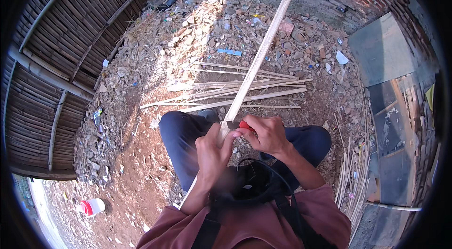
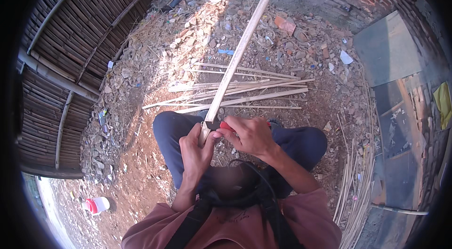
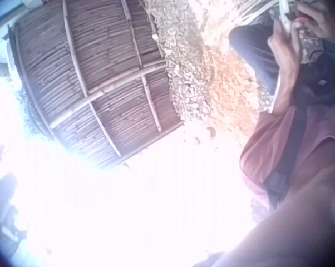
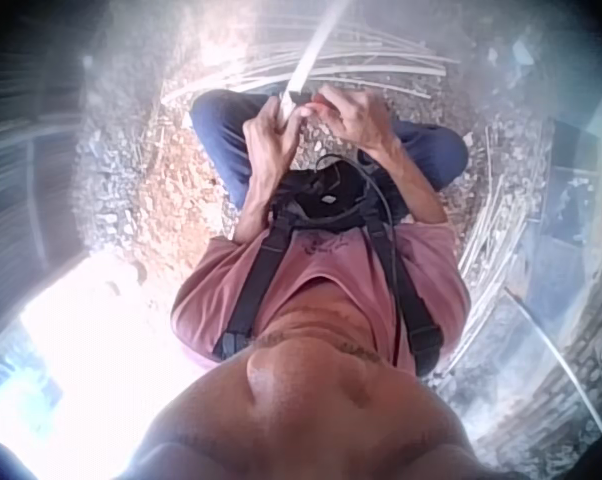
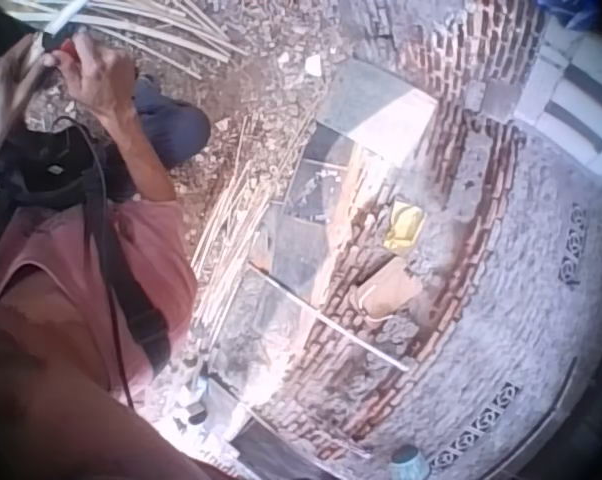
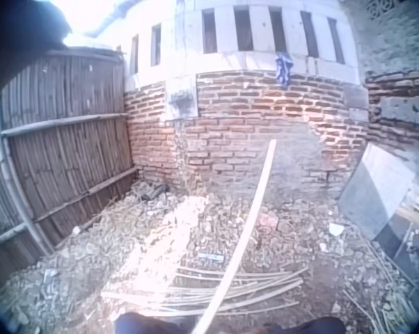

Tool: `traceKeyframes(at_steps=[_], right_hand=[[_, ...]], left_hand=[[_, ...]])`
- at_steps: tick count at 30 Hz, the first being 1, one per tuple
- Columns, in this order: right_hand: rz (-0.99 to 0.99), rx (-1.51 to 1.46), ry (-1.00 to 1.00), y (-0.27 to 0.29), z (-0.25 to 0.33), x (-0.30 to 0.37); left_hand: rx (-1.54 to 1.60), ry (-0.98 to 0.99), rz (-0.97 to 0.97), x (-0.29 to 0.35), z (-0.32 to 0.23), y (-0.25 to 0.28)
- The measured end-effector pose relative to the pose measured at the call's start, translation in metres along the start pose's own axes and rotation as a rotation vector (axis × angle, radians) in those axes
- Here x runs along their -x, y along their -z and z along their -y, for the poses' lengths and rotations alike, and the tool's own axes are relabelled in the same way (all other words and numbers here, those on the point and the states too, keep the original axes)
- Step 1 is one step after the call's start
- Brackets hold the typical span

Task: The person whittles a long bamboo strip using a small blade, removing shavings from the edges while holding the strip in their lap.

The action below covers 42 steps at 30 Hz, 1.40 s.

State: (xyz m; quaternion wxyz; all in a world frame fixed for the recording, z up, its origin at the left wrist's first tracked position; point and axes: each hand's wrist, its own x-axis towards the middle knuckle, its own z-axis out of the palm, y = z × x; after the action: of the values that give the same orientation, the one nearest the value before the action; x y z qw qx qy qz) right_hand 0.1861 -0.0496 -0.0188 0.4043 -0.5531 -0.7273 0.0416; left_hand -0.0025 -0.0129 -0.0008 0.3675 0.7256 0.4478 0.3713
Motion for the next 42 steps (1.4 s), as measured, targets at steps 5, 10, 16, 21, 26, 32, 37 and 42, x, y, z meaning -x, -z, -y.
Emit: traceKeyframes(at_steps=[5, 10, 16, 21, 26, 32, 37, 42], right_hand=[[0.004, 0.039, -0.021, -0.001, 0.005, 0.000], [-0.058, 0.020, -0.054, -0.004, 0.009, -0.002], [-0.129, 0.072, -0.052, -0.004, 0.005, -0.004], [-0.108, 0.105, -0.010, 0.002, 0.008, -0.014], [-0.120, 0.106, -0.002, 0.008, 0.000, -0.023], [-0.157, 0.100, -0.170, 0.023, -0.022, -0.041], [-0.187, 0.121, -0.176, 0.018, -0.024, -0.038], [-0.269, 0.126, -0.296, 0.030, -0.046, -0.047]], left_hand=[[-0.056, -0.034, -0.006, -0.003, 0.002, 0.003], [-0.021, 0.032, 0.007, -0.003, 0.000, 0.001], [-0.003, 0.078, -0.002, -0.004, 0.001, 0.000], [-0.004, 0.026, -0.057, -0.004, 0.001, 0.000], [-0.035, 0.002, -0.065, -0.002, 0.000, 0.004], [-0.155, 0.046, 0.009, 0.000, 0.007, 0.006], [-0.067, -0.003, 0.051, 0.008, 0.008, 0.004], [-0.119, 0.038, 0.095, 0.021, 0.024, 0.009]])
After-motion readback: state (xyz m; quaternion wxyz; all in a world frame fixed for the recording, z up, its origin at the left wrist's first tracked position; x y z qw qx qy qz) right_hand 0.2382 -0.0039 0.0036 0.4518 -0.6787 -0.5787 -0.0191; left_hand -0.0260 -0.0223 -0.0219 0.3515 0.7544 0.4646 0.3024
